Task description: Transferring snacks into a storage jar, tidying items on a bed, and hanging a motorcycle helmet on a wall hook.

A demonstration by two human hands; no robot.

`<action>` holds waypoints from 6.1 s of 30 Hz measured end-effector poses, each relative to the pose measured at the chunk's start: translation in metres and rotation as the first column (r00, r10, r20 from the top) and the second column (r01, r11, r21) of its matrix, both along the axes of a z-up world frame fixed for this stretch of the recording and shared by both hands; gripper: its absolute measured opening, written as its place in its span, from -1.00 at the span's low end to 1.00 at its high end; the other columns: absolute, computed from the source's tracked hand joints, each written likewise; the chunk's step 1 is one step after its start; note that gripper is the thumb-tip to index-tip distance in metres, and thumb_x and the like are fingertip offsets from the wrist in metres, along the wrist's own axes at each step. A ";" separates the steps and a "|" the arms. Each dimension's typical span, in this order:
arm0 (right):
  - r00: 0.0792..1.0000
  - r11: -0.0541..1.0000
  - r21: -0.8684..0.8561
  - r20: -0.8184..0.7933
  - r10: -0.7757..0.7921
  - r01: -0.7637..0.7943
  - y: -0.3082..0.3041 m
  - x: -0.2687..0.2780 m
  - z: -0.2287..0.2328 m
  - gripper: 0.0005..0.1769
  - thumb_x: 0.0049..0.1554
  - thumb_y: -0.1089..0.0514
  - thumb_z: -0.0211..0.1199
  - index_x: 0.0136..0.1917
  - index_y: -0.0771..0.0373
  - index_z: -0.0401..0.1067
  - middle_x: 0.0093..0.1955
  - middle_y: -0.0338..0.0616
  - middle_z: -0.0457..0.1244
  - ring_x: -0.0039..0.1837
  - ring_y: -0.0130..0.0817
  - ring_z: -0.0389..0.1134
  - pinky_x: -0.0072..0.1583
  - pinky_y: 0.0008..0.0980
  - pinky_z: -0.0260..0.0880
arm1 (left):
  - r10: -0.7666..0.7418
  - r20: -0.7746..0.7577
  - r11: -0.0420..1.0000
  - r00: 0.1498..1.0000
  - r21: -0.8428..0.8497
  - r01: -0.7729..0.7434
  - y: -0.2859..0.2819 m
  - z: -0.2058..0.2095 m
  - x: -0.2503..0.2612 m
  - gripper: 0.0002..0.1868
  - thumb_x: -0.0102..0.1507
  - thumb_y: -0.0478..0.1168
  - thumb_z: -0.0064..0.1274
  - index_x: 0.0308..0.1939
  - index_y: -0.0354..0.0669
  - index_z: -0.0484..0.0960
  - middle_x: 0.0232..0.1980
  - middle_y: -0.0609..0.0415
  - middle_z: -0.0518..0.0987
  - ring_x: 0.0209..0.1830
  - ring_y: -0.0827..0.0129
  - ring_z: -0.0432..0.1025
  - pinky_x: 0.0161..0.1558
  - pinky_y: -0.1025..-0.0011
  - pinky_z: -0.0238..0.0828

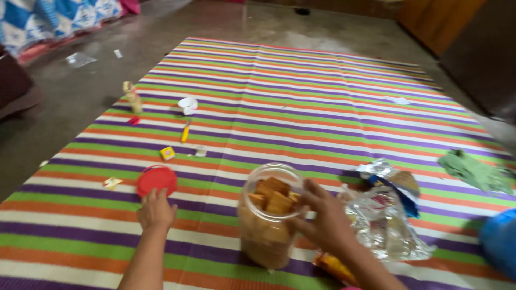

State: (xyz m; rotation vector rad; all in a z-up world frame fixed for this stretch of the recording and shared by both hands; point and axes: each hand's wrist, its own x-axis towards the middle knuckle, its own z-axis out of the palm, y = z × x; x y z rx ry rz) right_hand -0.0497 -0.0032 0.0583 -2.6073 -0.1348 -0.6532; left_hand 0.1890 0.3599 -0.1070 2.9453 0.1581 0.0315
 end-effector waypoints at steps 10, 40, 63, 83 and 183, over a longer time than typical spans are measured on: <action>0.892 0.983 0.019 -0.422 -0.159 0.184 -0.008 -0.006 0.012 -0.49 -0.19 -0.12 0.61 -0.12 0.22 0.51 0.56 -0.15 0.12 0.09 -0.20 0.51 0.00 -0.27 0.60 | -0.024 -0.227 0.994 0.974 0.098 0.047 0.028 -0.046 0.047 -0.08 0.27 0.13 0.19 0.60 0.27 0.01 0.70 0.29 -0.14 0.68 0.24 -0.17 0.47 -0.15 0.05; 0.943 0.988 0.036 -0.304 -0.135 0.152 -0.002 -0.001 0.002 -0.14 -0.30 -0.18 0.58 0.28 -0.03 0.49 0.48 -0.16 0.19 0.18 -0.19 0.49 0.10 -0.24 0.57 | -0.187 0.490 0.882 0.852 -0.298 0.365 -0.085 0.064 0.066 -0.84 0.18 -0.19 0.16 -0.16 0.00 0.70 -0.08 -0.10 0.60 0.03 -0.03 0.47 0.08 0.05 0.41; 0.737 0.808 0.133 0.346 -0.581 0.575 -0.197 -0.267 0.145 -0.56 -0.34 0.05 0.63 -0.25 0.29 0.55 0.28 0.03 0.36 0.21 -0.09 0.45 0.13 -0.22 0.46 | -0.581 0.775 -0.173 0.248 -0.415 0.893 -0.427 0.304 -0.227 -0.87 0.20 -0.36 0.15 -0.18 -0.20 0.70 -0.31 0.12 0.51 -0.38 0.42 0.38 -0.30 0.43 0.37; 0.708 0.576 0.440 -0.237 -0.665 0.688 -0.321 -0.409 0.059 -0.05 -0.26 -0.02 0.55 0.36 0.03 0.23 0.40 -0.13 0.27 0.46 -0.19 0.29 0.30 -0.13 0.39 | -0.671 0.733 -0.474 -0.115 -0.305 0.826 -0.575 0.203 -0.415 -0.73 0.03 -0.33 0.18 -0.18 -0.18 0.59 -0.23 0.00 0.51 -0.15 0.14 0.46 0.04 0.22 0.44; 0.517 0.547 -0.212 -0.182 -0.836 0.810 -0.271 -0.325 0.050 0.24 -0.42 -0.58 0.39 0.50 -0.26 0.25 0.53 0.20 0.01 0.46 0.18 0.06 0.29 0.10 0.18 | -0.926 0.356 -0.223 0.124 -0.783 0.580 -0.562 0.121 -0.406 0.47 -0.29 0.00 0.55 0.59 -0.04 -0.03 0.52 -0.08 0.34 0.51 0.17 0.29 0.39 0.26 0.28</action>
